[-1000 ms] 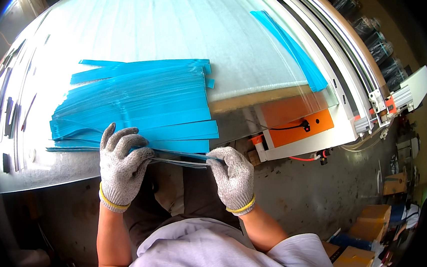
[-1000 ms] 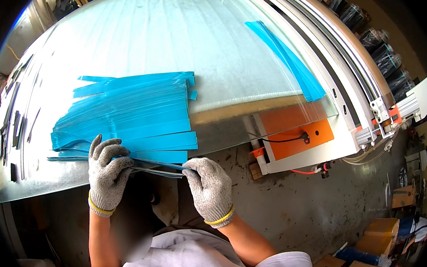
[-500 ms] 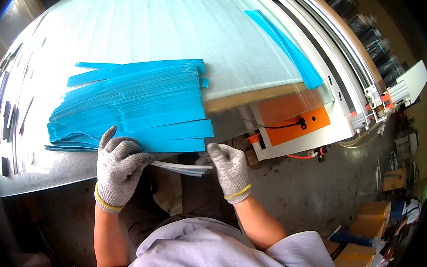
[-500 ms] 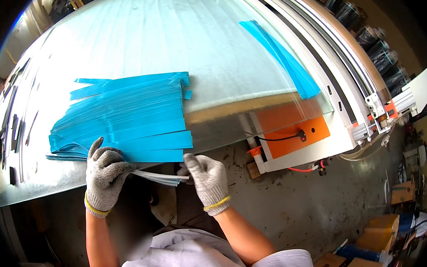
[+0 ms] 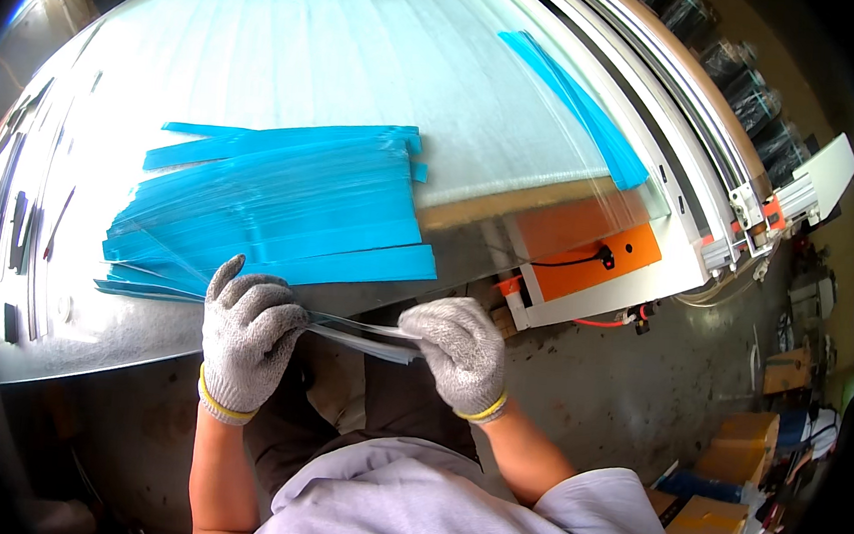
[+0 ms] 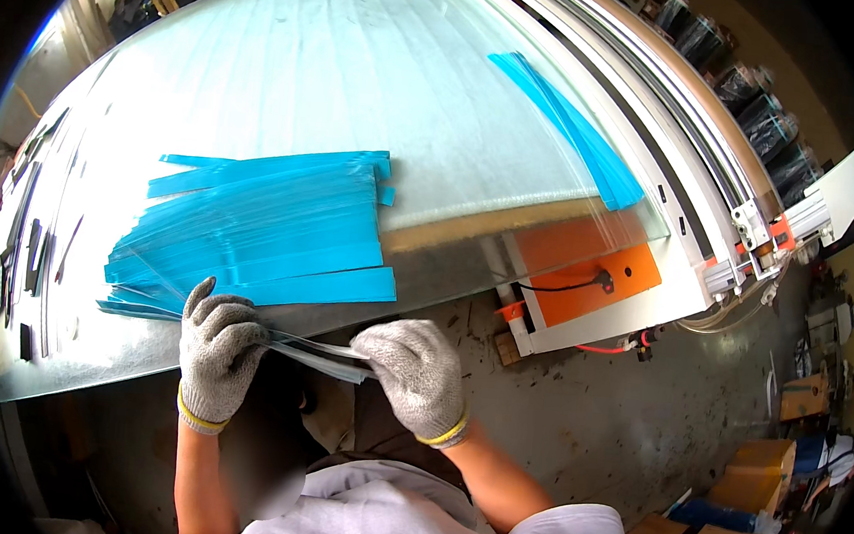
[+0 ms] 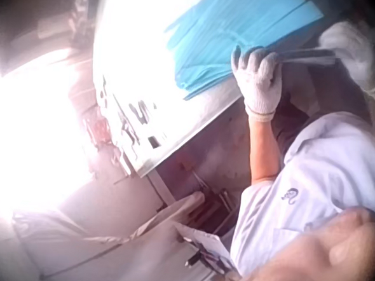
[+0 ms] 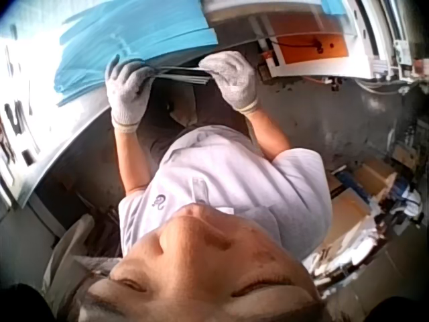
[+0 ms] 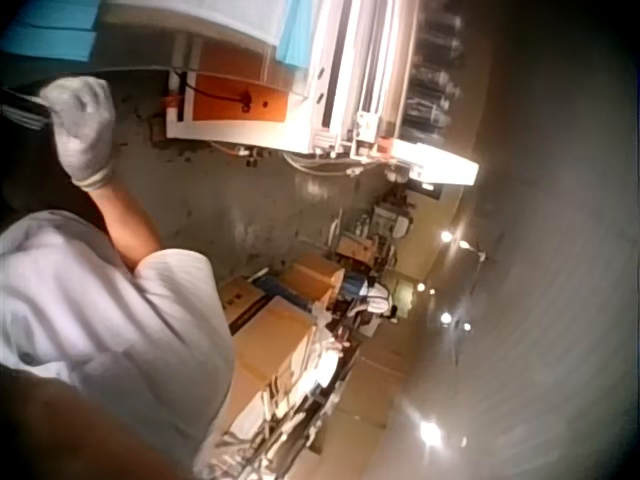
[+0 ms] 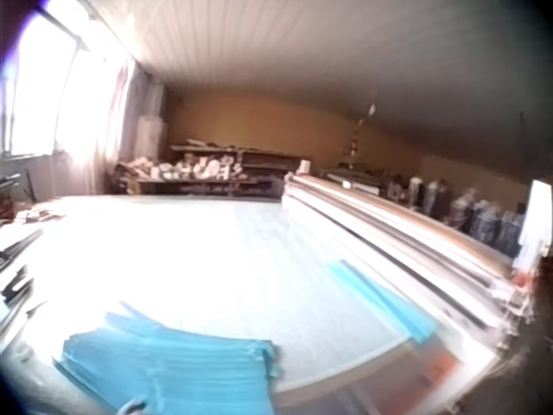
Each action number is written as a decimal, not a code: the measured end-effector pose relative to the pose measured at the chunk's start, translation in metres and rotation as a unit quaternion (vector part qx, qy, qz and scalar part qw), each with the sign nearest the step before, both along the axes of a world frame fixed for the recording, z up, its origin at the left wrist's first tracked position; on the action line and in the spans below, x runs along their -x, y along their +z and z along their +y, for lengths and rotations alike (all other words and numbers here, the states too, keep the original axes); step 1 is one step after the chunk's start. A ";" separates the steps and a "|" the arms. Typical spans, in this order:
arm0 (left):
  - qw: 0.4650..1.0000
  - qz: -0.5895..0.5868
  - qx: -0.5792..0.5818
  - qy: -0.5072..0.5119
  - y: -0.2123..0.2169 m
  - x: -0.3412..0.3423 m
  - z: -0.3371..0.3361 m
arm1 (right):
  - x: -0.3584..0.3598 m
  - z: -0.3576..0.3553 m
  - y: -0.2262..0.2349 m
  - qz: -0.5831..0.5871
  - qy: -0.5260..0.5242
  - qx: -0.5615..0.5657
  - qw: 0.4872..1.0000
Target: The person walks through a warehouse, removes gloves, and wipes a yellow object on the floor with a tissue. They then return to a workbench, put on gloves, and handle blue plastic strips and a white strip, arranging them on the table.
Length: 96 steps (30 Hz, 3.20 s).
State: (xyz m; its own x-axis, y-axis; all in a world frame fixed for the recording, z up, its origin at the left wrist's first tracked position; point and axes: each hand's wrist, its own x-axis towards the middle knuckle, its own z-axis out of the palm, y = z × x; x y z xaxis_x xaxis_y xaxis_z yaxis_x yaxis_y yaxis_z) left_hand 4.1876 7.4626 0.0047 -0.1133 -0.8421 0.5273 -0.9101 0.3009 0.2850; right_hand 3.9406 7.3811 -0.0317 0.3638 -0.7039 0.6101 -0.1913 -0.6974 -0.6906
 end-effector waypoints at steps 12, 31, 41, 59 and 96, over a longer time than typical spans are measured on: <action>0.994 -0.037 0.034 0.093 0.005 -0.012 0.022 | -0.058 -0.081 0.040 0.337 0.007 0.153 0.929; 0.987 0.005 -0.012 0.162 0.007 -0.006 0.001 | -0.057 -0.042 0.025 -0.273 0.134 -0.330 0.894; 0.987 -0.007 -0.003 0.158 0.006 -0.003 0.000 | -0.090 -0.019 0.014 -0.370 0.223 -0.357 0.828; 0.991 0.123 -0.013 0.054 0.041 0.026 0.010 | -0.057 0.020 0.041 -0.250 0.039 -0.283 0.925; 0.995 0.036 0.081 0.055 0.049 0.029 0.019 | -0.022 0.034 0.051 -0.044 -0.110 0.126 0.985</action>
